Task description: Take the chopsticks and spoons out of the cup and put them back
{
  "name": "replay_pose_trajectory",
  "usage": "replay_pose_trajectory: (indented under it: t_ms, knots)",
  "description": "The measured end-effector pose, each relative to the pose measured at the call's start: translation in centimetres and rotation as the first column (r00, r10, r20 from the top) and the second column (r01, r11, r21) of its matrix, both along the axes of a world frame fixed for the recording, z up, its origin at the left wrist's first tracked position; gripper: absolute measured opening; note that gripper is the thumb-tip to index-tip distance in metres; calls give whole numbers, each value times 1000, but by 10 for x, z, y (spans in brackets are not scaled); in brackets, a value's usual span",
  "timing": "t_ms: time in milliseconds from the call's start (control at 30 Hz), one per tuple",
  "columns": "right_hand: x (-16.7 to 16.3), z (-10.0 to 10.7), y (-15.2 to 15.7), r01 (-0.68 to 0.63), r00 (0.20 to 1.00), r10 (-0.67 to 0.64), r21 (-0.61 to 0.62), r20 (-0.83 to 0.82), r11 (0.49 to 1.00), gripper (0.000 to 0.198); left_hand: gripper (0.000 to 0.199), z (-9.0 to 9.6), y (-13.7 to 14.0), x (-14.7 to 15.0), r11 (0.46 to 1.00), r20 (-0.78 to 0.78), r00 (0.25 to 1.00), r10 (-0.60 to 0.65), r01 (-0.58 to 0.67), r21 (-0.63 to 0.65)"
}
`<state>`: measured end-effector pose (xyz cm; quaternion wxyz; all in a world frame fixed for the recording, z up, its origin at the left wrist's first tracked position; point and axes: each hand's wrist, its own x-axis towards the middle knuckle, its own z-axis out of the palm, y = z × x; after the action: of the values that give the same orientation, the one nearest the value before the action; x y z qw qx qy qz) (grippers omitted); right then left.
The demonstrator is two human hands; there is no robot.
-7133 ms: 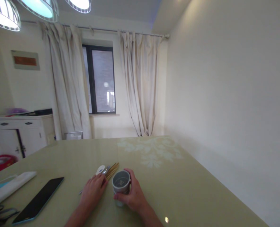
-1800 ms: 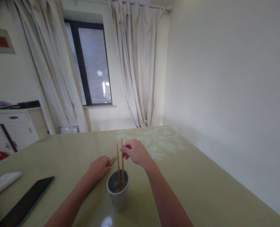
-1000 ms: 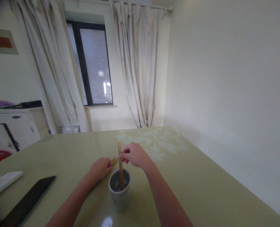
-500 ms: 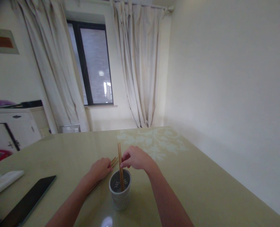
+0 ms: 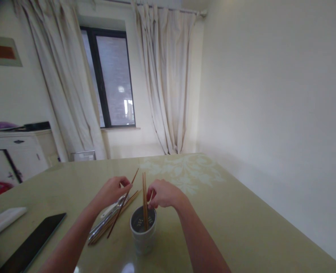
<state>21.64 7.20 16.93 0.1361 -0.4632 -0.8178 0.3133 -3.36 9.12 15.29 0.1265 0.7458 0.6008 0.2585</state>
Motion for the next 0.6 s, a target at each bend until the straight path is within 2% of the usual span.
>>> replay_pose_trajectory:
  t_ms: [100, 200, 267, 367, 467, 533, 600]
  knots:
    - [2, 0, 0, 18, 1000, -18, -50, -18, 999, 24, 31, 15, -6, -5, 998, 181, 983, -34, 25, 52]
    - [8, 7, -4, 64, 997, -67, -71, -38, 995, 18, 34, 30, -15, -4, 990, 438, 889, -133, 99, 99]
    - [13, 18, -11, 114, 990, -116, -33, -76, 993, 9, 34, 40, -25, 1, 976, 518, 833, -193, 110, 187]
    - [15, 42, -28, 179, 940, -136, 111, -312, 978, 20, 28, 54, -43, 17, 928, 516, 806, -289, 105, 357]
    - [9, 62, -44, 191, 796, -28, 207, -604, 959, 24, 22, 62, -61, 38, 876, 475, 788, -391, 160, 456]
    - [4, 68, -50, 157, 721, 45, 226, -691, 961, 22, 20, 64, -70, 50, 858, 452, 782, -429, 196, 475]
    - [1, 69, -52, 128, 684, 78, 225, -725, 966, 20, 19, 65, -75, 57, 853, 450, 773, -448, 218, 474]
